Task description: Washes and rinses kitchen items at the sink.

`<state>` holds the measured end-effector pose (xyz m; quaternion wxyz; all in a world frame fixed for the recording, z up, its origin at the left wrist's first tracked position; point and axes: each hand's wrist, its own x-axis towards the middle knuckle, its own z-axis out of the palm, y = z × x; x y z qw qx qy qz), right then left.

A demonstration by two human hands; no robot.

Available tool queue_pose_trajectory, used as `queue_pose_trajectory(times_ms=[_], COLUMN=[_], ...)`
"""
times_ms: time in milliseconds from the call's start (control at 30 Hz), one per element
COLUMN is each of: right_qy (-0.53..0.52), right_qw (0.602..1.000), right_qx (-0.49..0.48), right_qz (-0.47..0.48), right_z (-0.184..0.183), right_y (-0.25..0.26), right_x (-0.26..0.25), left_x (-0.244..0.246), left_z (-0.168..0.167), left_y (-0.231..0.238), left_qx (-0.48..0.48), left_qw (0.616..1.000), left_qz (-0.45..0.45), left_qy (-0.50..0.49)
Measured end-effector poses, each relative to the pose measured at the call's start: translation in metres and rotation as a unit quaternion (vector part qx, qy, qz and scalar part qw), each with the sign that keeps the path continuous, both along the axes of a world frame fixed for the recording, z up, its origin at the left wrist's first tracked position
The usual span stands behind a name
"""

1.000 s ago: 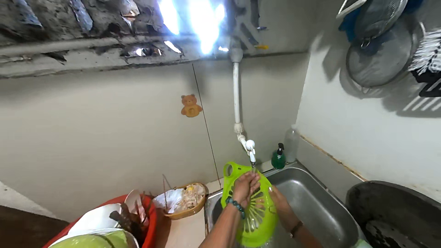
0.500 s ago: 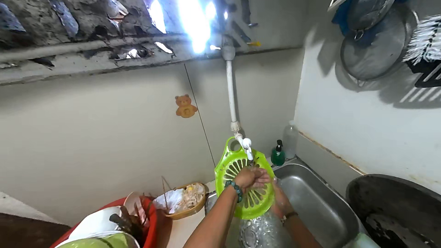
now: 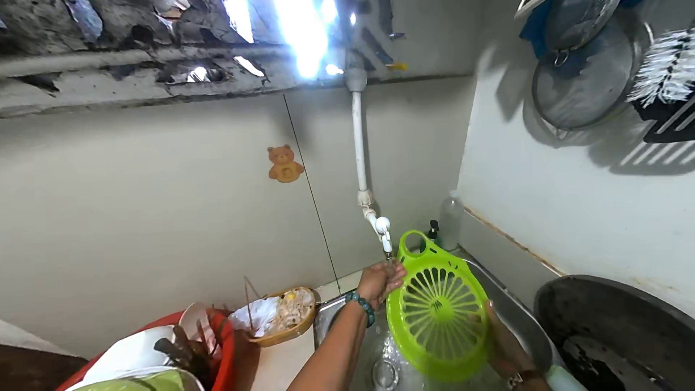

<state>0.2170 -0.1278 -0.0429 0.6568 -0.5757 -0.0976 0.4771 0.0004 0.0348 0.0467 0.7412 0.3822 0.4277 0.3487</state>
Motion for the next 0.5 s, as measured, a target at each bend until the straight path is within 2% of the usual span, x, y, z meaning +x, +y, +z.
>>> queue_pose_trajectory(times_ms=[200, 333, 500], right_qy=[-0.031, -0.068, -0.14], right_qw=[0.998, 0.992, 0.97], right_qx=[-0.057, -0.101, -0.123], right_qz=[0.017, 0.036, 0.159], right_z=[-0.008, -0.004, 0.012], right_y=[-0.015, -0.015, -0.001], right_x=[0.019, 0.014, -0.009], left_x=[0.01, 0.013, 0.013], left_z=[0.004, 0.009, 0.013], left_y=[-0.003, -0.001, 0.002], left_qx=[0.026, 0.04, 0.058], left_qw=[0.999, 0.996, 0.984], left_qz=[-0.005, 0.007, -0.096], left_qy=[0.04, 0.075, 0.14])
